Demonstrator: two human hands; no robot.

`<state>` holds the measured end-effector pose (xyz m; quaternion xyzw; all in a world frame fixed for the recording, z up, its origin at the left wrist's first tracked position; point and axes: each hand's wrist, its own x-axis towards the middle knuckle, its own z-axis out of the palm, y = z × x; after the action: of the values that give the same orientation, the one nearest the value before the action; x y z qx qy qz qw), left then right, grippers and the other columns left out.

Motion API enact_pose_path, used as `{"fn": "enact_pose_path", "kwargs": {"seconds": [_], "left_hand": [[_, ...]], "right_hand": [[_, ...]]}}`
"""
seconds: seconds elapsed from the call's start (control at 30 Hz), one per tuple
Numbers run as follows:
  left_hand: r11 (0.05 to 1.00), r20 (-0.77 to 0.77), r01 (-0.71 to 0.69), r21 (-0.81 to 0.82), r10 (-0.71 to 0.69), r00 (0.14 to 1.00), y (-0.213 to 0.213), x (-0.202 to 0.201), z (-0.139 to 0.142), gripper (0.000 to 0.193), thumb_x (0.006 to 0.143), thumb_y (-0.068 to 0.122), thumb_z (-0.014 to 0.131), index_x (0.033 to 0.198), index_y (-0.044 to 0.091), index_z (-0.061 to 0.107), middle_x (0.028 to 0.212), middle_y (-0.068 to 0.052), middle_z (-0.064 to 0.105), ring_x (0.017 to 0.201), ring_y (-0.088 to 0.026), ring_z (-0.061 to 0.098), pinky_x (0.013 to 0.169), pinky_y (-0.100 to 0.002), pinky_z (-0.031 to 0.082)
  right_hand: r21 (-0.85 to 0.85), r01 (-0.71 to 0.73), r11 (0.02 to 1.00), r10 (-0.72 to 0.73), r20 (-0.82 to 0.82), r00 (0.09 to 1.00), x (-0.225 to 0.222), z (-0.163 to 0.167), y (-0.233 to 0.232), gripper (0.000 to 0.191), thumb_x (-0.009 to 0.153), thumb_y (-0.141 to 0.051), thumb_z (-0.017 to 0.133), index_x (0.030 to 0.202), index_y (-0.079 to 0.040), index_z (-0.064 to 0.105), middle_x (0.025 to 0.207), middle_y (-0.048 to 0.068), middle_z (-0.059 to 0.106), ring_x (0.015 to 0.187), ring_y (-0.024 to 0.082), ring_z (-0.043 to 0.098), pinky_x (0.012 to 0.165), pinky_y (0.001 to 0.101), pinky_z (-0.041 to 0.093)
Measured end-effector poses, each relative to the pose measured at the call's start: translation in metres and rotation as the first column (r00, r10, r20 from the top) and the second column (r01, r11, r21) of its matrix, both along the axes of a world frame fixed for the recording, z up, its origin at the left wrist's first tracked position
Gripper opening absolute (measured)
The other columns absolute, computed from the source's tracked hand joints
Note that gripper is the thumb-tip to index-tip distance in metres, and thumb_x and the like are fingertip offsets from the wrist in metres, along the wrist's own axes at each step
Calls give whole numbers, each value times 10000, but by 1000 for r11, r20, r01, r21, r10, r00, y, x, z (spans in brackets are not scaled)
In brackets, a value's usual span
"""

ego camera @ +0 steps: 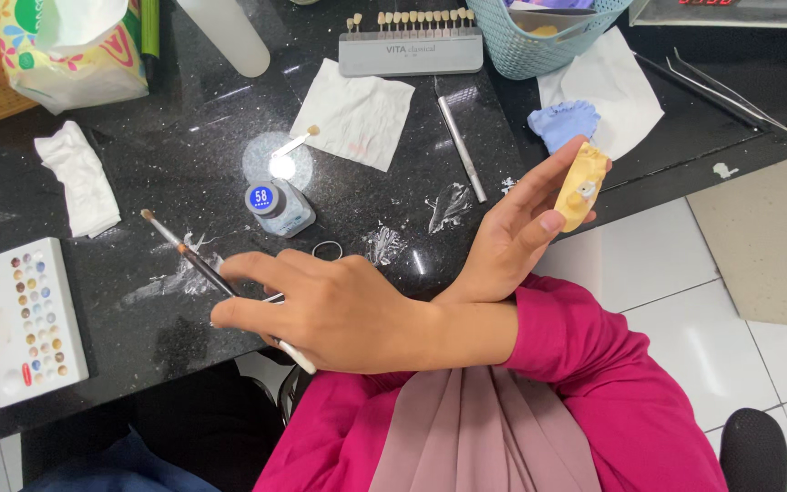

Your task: The person holds a yellow dental plaster model with a prosthetic tooth and presses it against a blue opposing model to check the bite fit. They then use a metal carving instrument to shape and smooth material on the prosthetic tooth, and finally apply material to the tooth with a fine brush.

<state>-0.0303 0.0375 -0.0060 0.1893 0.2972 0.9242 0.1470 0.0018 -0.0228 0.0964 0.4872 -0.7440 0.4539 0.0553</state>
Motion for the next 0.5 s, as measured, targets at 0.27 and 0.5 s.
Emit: {"fn": "enact_pose_path", "kwargs": {"seconds": [0.27,0.5], "left_hand": [[999,-9,26,-32,-26,1000,-5,6,10,733,1095,292,658,1657,24,271,1587,-140,441,1453,-184,451,1208,-340,400],[997,-6,71,-32,-71,997,-7,8,11,808,1071,362,685,1654,1,259,1606,-130,419,1467,-197,425,1244,-351,382]], "right_hand": [[-64,-80,995,83,49,995,9,-12,4,240,975,-152,751,1188,-199,650,1248,12,620,875,163,654,542,299,484],[-77,-46,996,52,79,995,12,-11,7,171,957,-123,742,1097,-191,670,1176,0,609,850,158,639,547,311,474]]}}
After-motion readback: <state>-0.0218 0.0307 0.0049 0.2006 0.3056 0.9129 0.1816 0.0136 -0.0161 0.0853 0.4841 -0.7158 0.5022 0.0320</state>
